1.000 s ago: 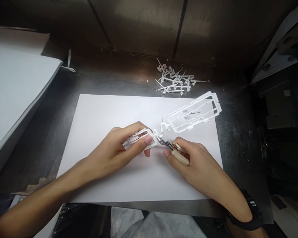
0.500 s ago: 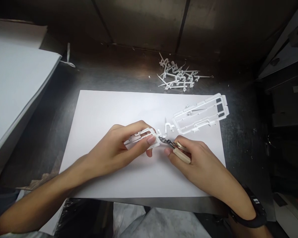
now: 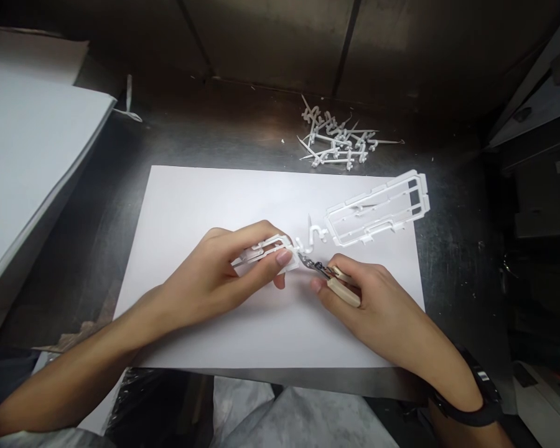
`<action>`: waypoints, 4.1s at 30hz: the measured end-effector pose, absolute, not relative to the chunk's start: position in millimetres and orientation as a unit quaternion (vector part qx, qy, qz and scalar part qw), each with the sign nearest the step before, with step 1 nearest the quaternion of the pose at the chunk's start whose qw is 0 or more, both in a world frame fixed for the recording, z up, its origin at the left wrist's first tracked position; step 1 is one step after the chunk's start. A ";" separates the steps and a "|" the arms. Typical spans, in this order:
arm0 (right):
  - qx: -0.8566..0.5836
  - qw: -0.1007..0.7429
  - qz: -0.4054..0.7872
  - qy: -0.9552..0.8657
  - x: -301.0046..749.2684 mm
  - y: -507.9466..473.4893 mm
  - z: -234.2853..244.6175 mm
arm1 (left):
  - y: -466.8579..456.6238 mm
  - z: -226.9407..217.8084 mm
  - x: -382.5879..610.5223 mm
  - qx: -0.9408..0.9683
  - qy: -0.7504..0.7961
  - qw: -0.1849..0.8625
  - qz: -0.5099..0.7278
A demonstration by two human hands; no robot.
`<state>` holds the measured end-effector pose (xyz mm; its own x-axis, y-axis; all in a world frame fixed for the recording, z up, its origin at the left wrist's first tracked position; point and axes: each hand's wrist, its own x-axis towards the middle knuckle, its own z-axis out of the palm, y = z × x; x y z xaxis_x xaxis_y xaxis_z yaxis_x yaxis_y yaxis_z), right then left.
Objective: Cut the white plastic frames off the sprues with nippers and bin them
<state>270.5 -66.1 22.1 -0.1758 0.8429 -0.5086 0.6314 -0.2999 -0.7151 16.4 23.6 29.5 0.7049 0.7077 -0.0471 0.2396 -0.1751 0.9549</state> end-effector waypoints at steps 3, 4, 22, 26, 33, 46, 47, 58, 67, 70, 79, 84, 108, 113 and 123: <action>-0.634 0.104 0.499 -0.581 270.0 -65.9 22.1 | 25.3 29.9 15.9 0.737 0.312 0.570 0.187; -0.634 0.104 0.497 -0.583 269.9 -65.8 21.9 | 25.7 29.9 15.6 0.736 0.309 0.575 0.179; -0.603 0.101 0.534 -0.584 273.3 -67.4 29.3 | 22.3 34.4 15.8 0.709 0.310 0.615 0.155; -0.598 0.107 0.521 -0.599 272.7 -66.7 24.1 | 25.9 33.3 15.1 0.717 0.303 0.609 0.150; -0.606 0.134 0.431 -0.655 269.2 -63.3 22.9 | 19.6 22.7 14.6 0.778 0.279 0.526 0.201; -0.603 0.173 0.239 -0.742 274.8 -71.6 9.4 | 17.1 14.4 15.4 0.852 0.222 0.389 0.272; -0.600 0.177 0.242 -0.741 274.4 -70.6 9.5 | 16.8 15.1 15.3 0.844 0.229 0.408 0.263; -0.609 0.110 0.412 -0.669 265.6 -65.1 19.4 | 27.6 25.3 15.4 0.725 0.259 0.619 0.153; -0.640 0.085 0.415 -0.641 263.5 -65.0 17.5 | 28.5 16.3 20.6 0.691 0.297 0.644 0.139; -0.645 0.087 0.440 -0.618 264.5 -66.0 17.5 | 28.8 19.5 19.3 0.681 0.309 0.653 0.120; -0.661 0.191 0.406 -0.602 286.5 -69.6 35.0 | 50.6 27.9 -10.4 0.816 0.535 0.217 0.024; -0.702 0.198 0.132 -0.671 299.3 -61.2 17.9 | 59.3 22.2 -29.8 0.791 0.604 0.084 -0.049; -0.582 0.360 0.488 -0.541 261.8 -63.5 28.0 | 4.7 22.2 28.5 0.355 0.252 0.885 0.163; -0.599 0.384 0.473 -0.520 267.7 -62.2 23.7 | 11.4 26.0 25.6 0.351 0.271 0.881 0.166; -0.618 0.388 0.483 -0.484 271.9 -64.9 20.5 | 16.7 26.2 21.2 0.410 0.288 0.850 0.163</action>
